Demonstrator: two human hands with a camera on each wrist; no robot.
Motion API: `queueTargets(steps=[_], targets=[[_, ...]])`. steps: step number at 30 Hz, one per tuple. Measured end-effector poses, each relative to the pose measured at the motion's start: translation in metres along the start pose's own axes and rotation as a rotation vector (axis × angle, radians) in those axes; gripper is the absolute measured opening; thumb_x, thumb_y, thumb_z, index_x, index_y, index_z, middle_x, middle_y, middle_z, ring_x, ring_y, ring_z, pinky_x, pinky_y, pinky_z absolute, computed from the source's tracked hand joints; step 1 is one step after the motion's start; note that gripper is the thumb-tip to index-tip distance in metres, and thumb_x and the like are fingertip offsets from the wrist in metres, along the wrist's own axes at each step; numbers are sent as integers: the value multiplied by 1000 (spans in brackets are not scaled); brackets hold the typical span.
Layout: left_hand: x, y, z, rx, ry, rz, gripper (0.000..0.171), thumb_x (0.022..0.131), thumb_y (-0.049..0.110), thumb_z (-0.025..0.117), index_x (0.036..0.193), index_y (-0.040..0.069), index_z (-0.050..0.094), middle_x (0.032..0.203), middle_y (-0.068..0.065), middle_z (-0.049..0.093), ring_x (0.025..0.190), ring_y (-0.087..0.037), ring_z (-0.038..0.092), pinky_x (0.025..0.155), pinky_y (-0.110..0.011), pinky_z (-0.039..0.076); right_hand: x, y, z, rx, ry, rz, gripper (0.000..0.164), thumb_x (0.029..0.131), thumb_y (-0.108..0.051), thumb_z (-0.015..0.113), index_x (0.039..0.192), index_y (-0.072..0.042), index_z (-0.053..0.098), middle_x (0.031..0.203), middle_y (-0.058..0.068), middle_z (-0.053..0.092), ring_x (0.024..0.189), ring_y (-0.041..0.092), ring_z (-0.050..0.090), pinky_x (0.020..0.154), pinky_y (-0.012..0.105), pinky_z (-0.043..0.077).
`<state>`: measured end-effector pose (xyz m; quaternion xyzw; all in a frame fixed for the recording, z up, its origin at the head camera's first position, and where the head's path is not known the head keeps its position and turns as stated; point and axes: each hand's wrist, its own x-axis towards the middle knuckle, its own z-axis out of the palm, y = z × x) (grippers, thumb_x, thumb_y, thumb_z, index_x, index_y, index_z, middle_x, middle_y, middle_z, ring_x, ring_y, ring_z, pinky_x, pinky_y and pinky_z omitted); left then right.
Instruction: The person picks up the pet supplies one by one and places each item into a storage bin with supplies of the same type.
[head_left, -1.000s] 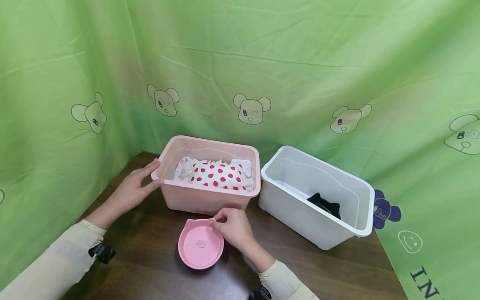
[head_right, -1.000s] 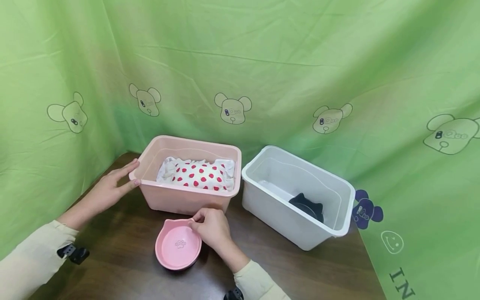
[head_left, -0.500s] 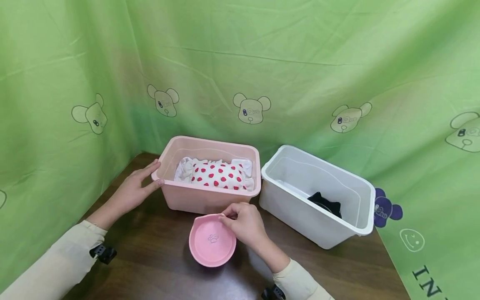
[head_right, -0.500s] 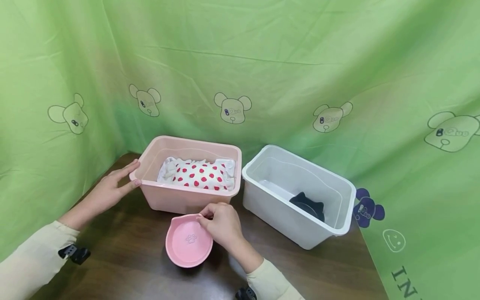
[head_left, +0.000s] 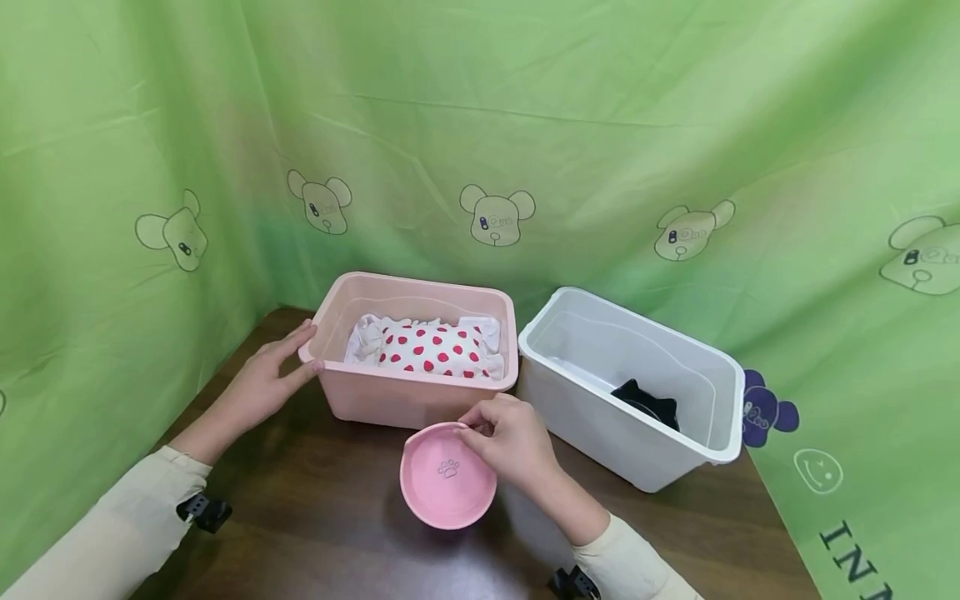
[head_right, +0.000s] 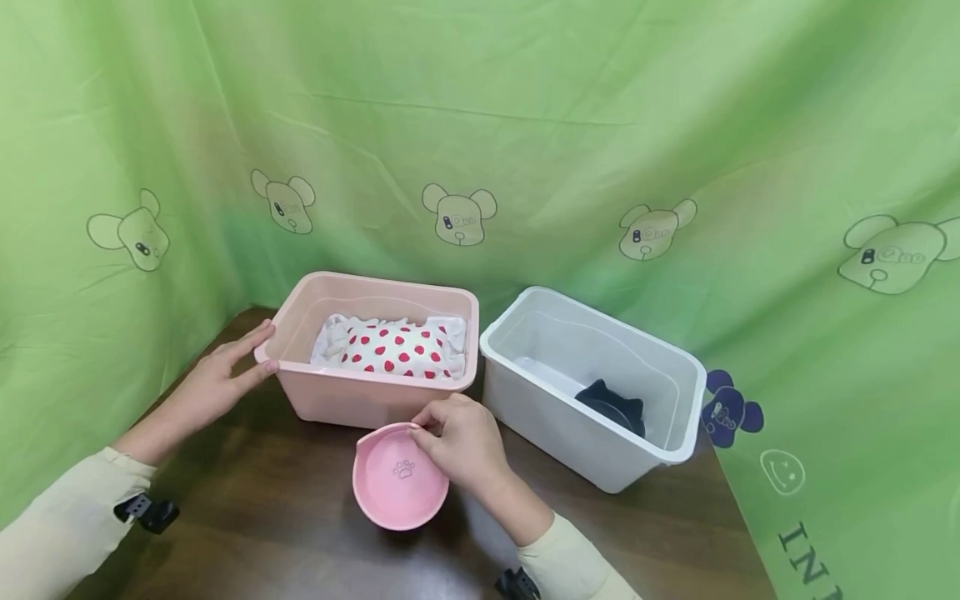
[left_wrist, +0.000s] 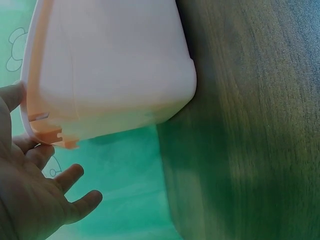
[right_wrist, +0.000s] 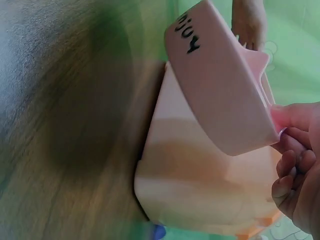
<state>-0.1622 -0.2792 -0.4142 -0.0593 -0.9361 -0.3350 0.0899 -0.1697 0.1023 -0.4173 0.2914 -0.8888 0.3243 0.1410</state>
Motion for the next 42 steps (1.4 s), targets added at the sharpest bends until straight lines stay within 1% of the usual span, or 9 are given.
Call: queueTargets(steps=[4,8,12,19,25,29,34,38,42], targets=[[2,0,0,2,-5,0,73,103,51,57,162,17,32,170,-3,23,150,-49,26,111,-75,28,0,1,-9,-6,29,-37,8,79,-16,89,81,-20,82,71,-15,64,66,9,53,55,20,43],[1,1,-1,0,-9,-2,73,103,51,57,162,17,31,170,-3,23,149,-50,26,110,-76,27,0,1,-20,-25,52,-82,9,78,-16,89,83,-20,82,75,-10,69,69,10,57,58,21,47],[0,0,2,-6,-3,6,73,103,49,58,162,16,32,170,-4,24,148,-51,27,109,-77,28,0,3,-33,-78,81,-161,12,77,-17,90,83,-21,81,77,-9,70,72,6,58,60,21,48],[1,-4,4,-4,17,5,72,103,49,59,161,15,33,169,-4,25,148,-51,28,109,-77,28,10,13,-52,-127,158,-335,13,75,-16,91,80,-21,80,69,-13,63,65,4,49,55,18,40],[1,-4,4,4,6,7,73,103,50,58,162,17,32,169,-3,24,148,-51,28,109,-77,28,15,18,-71,-171,156,-385,11,76,-17,89,82,-19,81,71,-12,70,65,7,49,62,27,40],[0,-2,1,4,3,0,73,103,50,58,162,16,32,170,-3,24,149,-51,27,109,-77,28,19,22,-85,-188,153,-420,11,76,-14,89,84,-17,81,73,-10,73,65,8,48,63,28,36],[-1,-1,1,1,0,2,72,103,50,57,162,16,32,169,-3,24,148,-51,27,109,-78,27,25,31,-105,-230,162,-462,12,76,-14,88,86,-15,81,74,-6,74,70,12,53,69,32,32],[0,-2,2,-1,3,5,72,103,50,57,162,16,32,170,-4,24,148,-52,27,108,-78,27,32,35,-121,-260,168,-508,12,77,-14,87,86,-14,80,74,-5,74,71,14,55,74,36,34],[0,-3,3,-1,6,4,72,103,50,57,162,17,31,170,-4,24,148,-52,27,108,-79,27,38,39,-135,-270,170,-527,13,76,-11,87,86,-12,80,75,-4,75,70,15,54,76,37,36]])
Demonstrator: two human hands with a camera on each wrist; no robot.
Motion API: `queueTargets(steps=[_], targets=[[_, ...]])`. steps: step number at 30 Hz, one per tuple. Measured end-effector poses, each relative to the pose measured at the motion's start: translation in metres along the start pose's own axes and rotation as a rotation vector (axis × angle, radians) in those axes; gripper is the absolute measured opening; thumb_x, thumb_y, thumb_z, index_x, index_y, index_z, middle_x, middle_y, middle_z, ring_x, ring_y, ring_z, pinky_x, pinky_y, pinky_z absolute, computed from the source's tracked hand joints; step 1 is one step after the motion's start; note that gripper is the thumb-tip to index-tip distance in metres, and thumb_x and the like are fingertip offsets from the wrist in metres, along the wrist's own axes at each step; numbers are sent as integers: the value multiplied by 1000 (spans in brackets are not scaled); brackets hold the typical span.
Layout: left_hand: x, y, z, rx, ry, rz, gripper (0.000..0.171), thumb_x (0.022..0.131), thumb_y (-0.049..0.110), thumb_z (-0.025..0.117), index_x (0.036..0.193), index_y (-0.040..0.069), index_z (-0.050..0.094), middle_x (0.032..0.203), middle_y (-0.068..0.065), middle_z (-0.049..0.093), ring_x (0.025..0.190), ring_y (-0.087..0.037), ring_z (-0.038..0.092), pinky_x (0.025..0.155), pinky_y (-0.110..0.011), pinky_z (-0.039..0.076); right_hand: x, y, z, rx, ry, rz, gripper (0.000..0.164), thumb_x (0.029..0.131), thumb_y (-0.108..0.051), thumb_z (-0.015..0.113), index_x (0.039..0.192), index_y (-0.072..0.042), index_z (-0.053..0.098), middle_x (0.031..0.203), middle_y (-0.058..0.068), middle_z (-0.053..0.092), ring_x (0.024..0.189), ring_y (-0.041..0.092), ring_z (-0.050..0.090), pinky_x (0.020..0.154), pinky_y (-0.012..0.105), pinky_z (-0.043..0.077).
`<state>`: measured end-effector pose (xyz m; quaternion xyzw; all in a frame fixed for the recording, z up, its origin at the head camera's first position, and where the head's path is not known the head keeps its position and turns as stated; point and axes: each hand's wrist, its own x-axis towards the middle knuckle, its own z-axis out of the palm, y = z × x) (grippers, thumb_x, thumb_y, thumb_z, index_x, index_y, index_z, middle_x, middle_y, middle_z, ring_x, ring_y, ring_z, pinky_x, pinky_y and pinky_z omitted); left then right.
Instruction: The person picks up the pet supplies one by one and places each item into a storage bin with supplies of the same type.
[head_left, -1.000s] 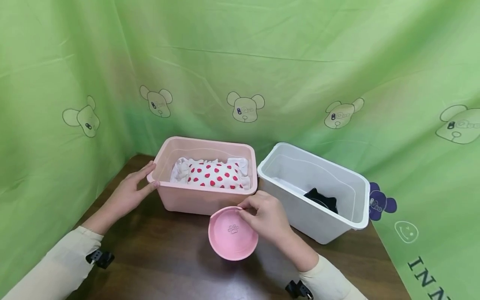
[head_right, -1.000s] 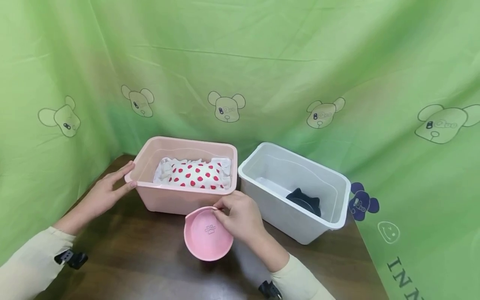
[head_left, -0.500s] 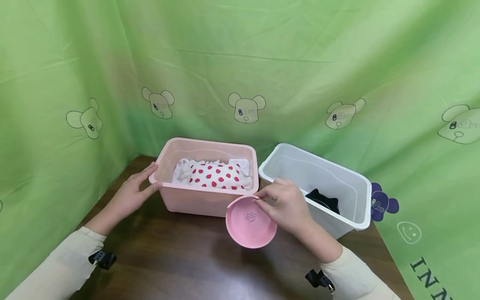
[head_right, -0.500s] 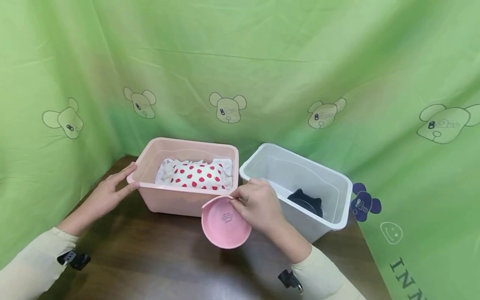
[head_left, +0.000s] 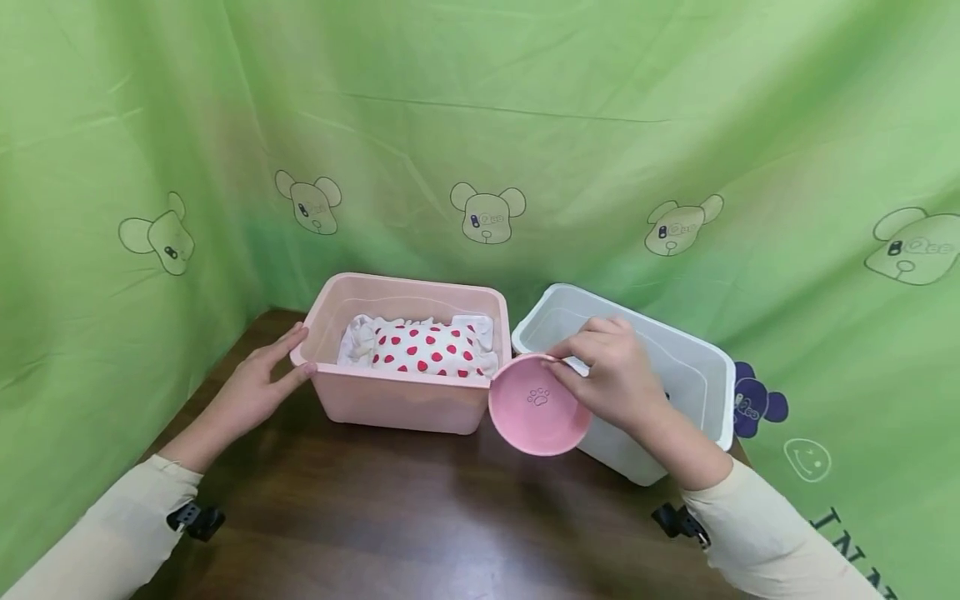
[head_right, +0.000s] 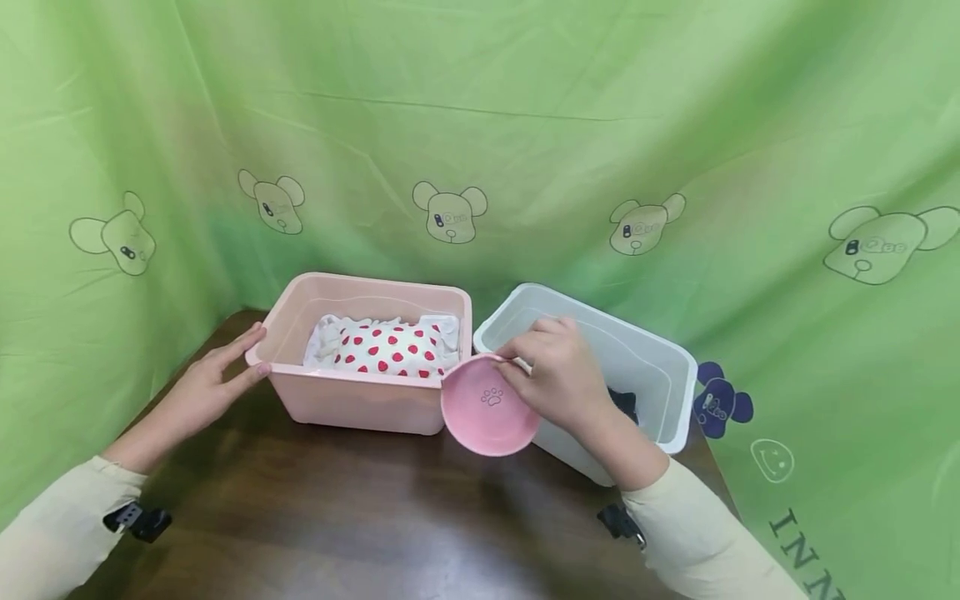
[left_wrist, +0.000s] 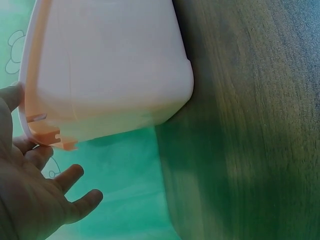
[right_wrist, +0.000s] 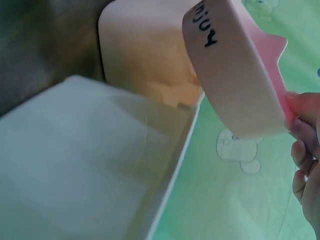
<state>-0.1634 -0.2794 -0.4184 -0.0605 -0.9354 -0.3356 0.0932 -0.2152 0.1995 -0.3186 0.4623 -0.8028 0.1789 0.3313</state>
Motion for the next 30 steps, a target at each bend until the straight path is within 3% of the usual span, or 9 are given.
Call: queueTargets(steps=[7,16,25,30], targets=[[-2,-1,-2,0,3,12,72,103,49,58,162,17,32,169,-4,24,148,-52,28,109,-77,27,7,22,-14,-48,38,1,11,76,-13,87,84,-11,80,73,-3,74,70,16,54,75,39,33],[-3,0,-3,-3,-3,12,72,103,48,58,162,16,31,170,-4,23,148,-51,28,110,-76,27,12,60,-25,-89,75,36,15,70,-3,89,82,-7,80,69,3,72,73,20,53,83,49,32],[2,1,-2,3,-5,18,72,103,49,57,163,18,31,170,-2,22,149,-50,28,110,-76,28,21,94,-39,-128,8,109,15,71,-3,90,81,-7,80,70,1,71,76,16,51,90,50,28],[1,-2,-1,5,-2,12,72,104,49,56,163,17,31,170,-2,22,149,-49,28,111,-75,28,29,107,-41,-155,-10,94,13,72,-5,90,80,-7,80,69,2,69,76,19,52,90,51,28]])
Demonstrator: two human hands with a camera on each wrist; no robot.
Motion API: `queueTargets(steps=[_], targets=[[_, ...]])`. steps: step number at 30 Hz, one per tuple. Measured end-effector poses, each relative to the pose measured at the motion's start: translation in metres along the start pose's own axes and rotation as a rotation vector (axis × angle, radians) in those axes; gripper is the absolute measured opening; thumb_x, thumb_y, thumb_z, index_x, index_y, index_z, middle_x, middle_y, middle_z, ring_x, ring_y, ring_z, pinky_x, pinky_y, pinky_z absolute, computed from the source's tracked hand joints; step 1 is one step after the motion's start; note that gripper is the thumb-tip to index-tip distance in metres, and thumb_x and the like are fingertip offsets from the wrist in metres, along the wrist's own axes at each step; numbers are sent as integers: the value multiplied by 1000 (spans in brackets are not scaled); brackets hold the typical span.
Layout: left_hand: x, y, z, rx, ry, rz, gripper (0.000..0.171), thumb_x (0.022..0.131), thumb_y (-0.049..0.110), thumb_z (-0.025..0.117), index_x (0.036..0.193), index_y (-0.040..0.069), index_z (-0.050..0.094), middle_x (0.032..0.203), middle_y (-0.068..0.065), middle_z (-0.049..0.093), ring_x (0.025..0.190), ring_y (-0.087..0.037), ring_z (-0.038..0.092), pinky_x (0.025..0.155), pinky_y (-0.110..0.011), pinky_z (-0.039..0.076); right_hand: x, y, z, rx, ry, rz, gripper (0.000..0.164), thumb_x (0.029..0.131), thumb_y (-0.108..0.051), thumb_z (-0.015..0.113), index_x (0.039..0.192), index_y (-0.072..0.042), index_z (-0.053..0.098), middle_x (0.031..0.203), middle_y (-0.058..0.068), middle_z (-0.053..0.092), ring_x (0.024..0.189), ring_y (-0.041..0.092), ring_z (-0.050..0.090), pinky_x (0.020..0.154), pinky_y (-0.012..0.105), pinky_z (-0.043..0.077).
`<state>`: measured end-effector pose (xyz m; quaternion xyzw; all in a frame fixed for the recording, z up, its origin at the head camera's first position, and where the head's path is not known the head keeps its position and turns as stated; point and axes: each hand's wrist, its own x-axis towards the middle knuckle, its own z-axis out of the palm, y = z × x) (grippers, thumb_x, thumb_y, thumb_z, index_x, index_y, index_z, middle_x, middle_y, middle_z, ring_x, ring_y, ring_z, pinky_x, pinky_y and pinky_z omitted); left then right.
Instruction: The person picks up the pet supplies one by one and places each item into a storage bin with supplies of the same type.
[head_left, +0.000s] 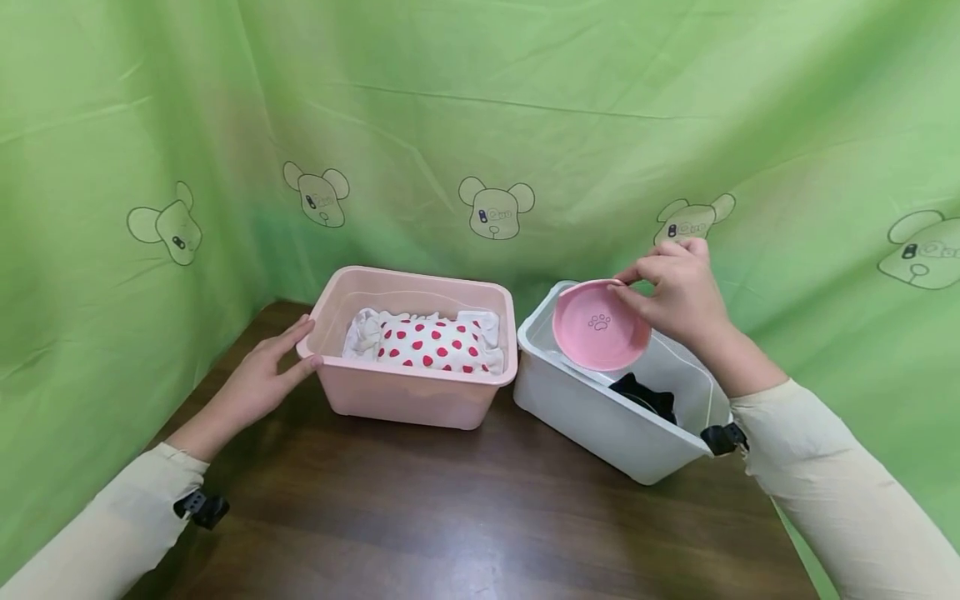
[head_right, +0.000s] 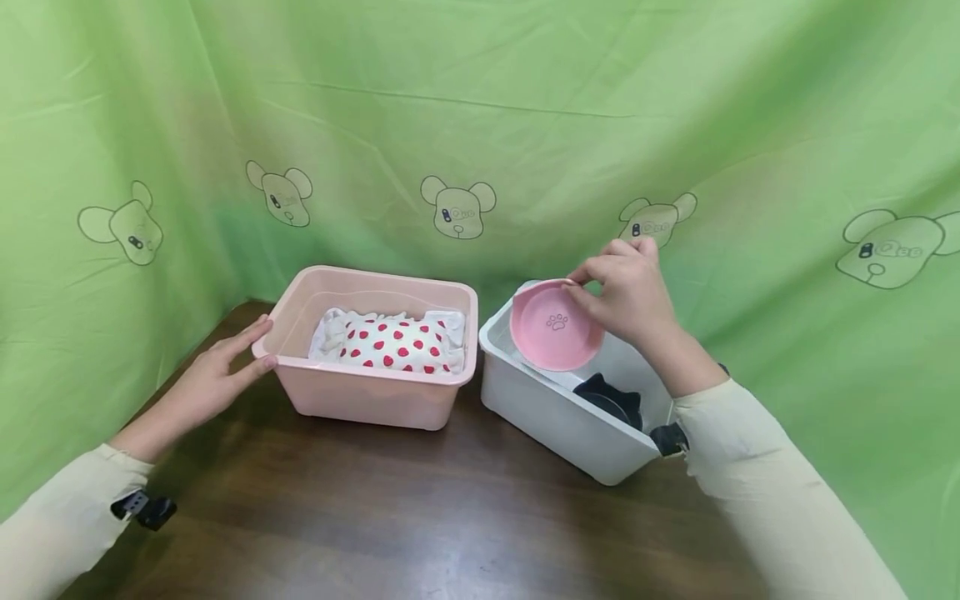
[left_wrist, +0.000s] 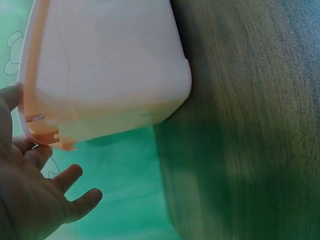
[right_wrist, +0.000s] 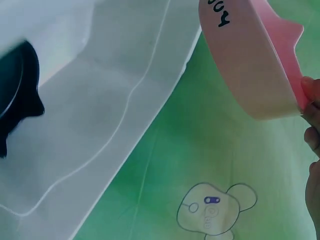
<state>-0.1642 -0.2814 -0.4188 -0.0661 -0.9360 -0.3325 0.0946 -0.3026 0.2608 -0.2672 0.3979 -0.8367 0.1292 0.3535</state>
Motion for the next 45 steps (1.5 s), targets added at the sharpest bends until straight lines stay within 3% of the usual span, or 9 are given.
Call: queueTargets(steps=[10,16,28,36,41,45], targets=[[0,0,0,9,3,5,71,104,48,56,162,16,32,170,-4,23,149,-50,28,111,-75,27,1,28,13,-43,-76,-22,13,73,-9,91,80,-12,80,71,2,71,80,20,52,94,53,28],[0,0,0,2,-8,-13,72,103,50,56,163,19,30,170,-1,21,149,-50,27,110,-76,27,-4,42,27,-40,-77,-51,16,71,-10,92,79,-13,79,71,2,71,78,20,52,93,55,28],[-1,0,3,-21,1,-10,72,103,50,56,163,19,31,170,-1,22,150,-49,27,110,-77,27,-13,55,43,-47,-106,-54,15,72,-11,92,79,-14,79,70,0,71,78,19,50,90,54,26],[6,0,6,-26,9,1,73,103,53,55,163,21,30,171,0,21,151,-48,25,111,-76,27,-20,69,52,-61,-176,-40,19,69,-10,93,79,-16,78,70,-4,68,78,17,47,89,51,28],[1,0,6,-27,25,-3,71,103,50,57,162,20,32,170,-2,24,149,-49,28,109,-77,29,-30,72,66,-67,-226,-57,18,71,-13,93,79,-18,78,72,-7,69,81,17,50,91,52,29],[-2,-1,3,-19,26,-10,71,103,50,58,162,21,32,169,-2,25,149,-49,28,108,-77,29,-37,68,76,-42,-230,-15,19,70,-11,93,78,-18,77,72,-7,68,82,17,51,93,51,29]])
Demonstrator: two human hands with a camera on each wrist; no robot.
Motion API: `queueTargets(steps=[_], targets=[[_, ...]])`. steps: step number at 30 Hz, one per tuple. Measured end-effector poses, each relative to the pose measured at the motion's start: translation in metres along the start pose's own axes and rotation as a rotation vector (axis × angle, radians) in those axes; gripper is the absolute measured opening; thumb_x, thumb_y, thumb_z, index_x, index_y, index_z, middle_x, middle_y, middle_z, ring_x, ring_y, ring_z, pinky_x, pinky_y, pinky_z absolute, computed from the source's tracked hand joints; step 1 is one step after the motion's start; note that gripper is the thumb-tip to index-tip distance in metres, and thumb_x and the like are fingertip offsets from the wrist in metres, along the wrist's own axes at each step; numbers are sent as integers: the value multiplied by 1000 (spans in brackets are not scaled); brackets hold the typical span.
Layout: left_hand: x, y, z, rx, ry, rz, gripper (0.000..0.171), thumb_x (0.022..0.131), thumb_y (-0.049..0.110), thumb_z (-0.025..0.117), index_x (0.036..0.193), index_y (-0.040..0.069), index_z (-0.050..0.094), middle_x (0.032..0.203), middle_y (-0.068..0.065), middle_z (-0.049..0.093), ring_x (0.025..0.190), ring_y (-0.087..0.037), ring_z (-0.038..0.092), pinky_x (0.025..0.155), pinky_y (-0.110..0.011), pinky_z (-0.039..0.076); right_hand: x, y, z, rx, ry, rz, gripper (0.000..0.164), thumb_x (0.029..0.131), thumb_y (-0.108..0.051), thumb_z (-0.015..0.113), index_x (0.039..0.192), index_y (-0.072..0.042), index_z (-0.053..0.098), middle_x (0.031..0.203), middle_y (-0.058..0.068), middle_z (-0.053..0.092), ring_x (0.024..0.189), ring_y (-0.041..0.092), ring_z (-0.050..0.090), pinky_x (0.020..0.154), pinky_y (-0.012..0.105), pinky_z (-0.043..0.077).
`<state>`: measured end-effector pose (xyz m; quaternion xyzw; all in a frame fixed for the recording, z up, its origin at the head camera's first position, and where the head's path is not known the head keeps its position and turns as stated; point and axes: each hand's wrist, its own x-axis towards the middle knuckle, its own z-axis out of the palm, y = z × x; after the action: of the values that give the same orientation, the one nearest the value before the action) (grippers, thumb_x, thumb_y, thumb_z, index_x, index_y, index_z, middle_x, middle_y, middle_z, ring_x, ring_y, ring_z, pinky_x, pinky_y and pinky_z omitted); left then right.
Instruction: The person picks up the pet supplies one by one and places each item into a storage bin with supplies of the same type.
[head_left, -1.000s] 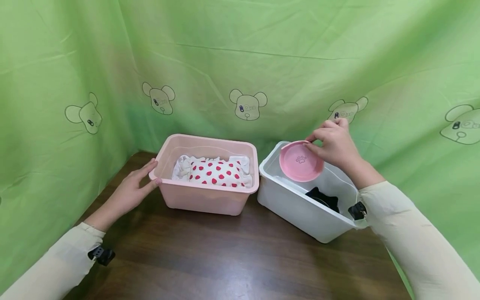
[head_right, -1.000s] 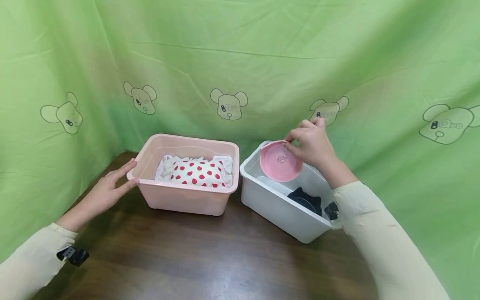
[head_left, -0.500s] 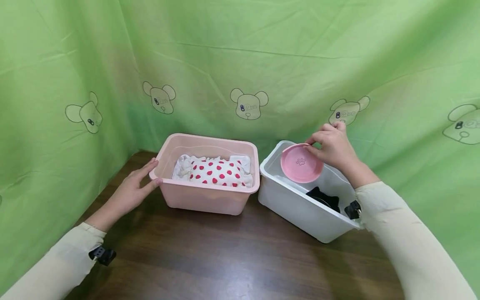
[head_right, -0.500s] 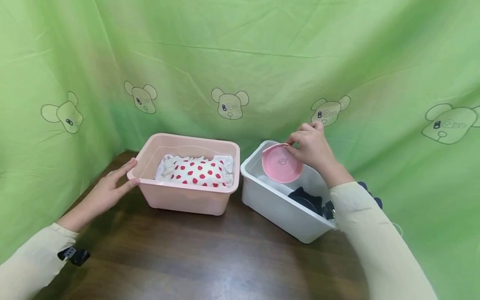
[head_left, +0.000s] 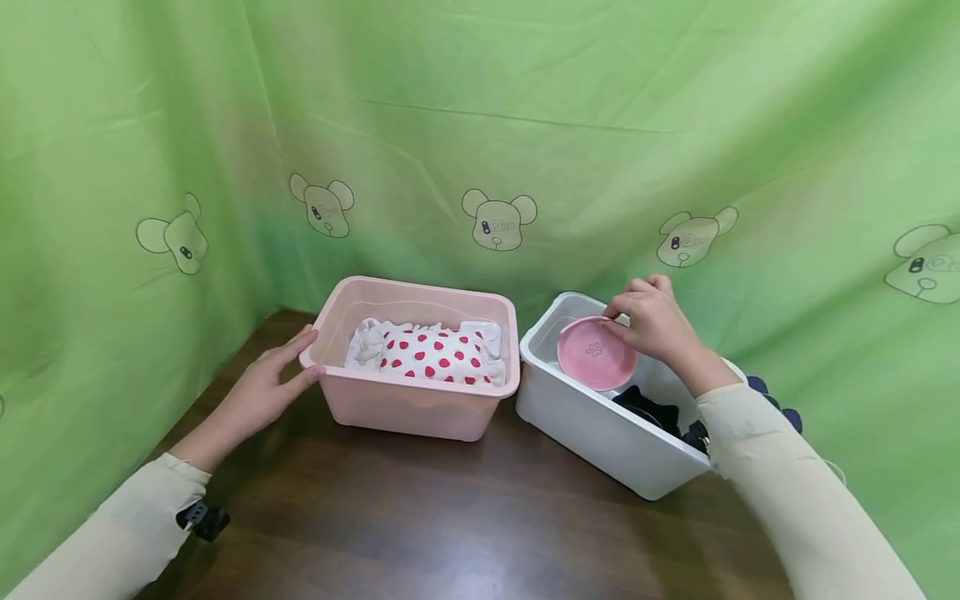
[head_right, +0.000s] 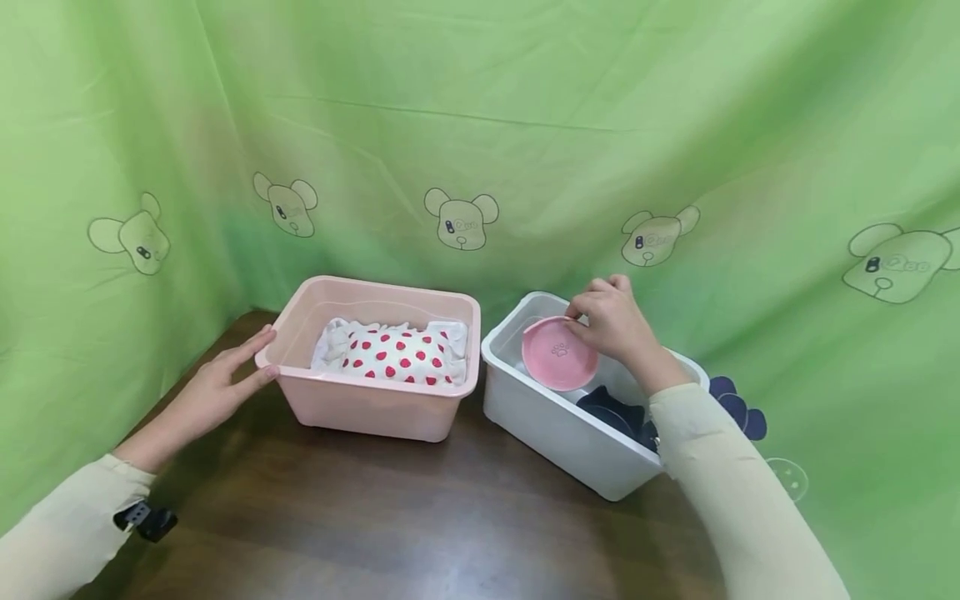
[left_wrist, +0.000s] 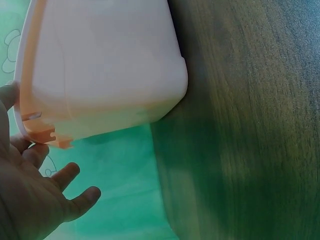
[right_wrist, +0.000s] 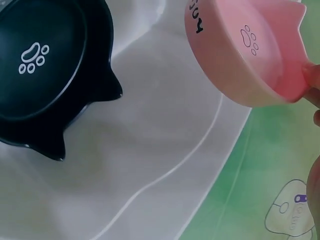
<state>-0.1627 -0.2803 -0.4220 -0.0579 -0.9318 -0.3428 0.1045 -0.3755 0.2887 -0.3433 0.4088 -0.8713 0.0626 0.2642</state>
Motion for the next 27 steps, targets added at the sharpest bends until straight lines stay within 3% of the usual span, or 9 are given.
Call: queueTargets(steps=[17,27], targets=[[0,2,-1,9,-17,-31,72,103,52,57,162,21,31,170,0,23,150,-49,27,110,-77,28,-13,2,16,89,-133,120,18,74,-15,91,78,-24,77,75,-11,67,88,16,51,92,48,27],[1,-1,-2,21,-17,-28,72,103,53,56,163,22,31,170,-2,23,150,-50,26,109,-78,27,-17,5,30,119,-165,91,19,74,-16,91,77,-24,75,77,-12,70,89,18,55,93,50,29]])
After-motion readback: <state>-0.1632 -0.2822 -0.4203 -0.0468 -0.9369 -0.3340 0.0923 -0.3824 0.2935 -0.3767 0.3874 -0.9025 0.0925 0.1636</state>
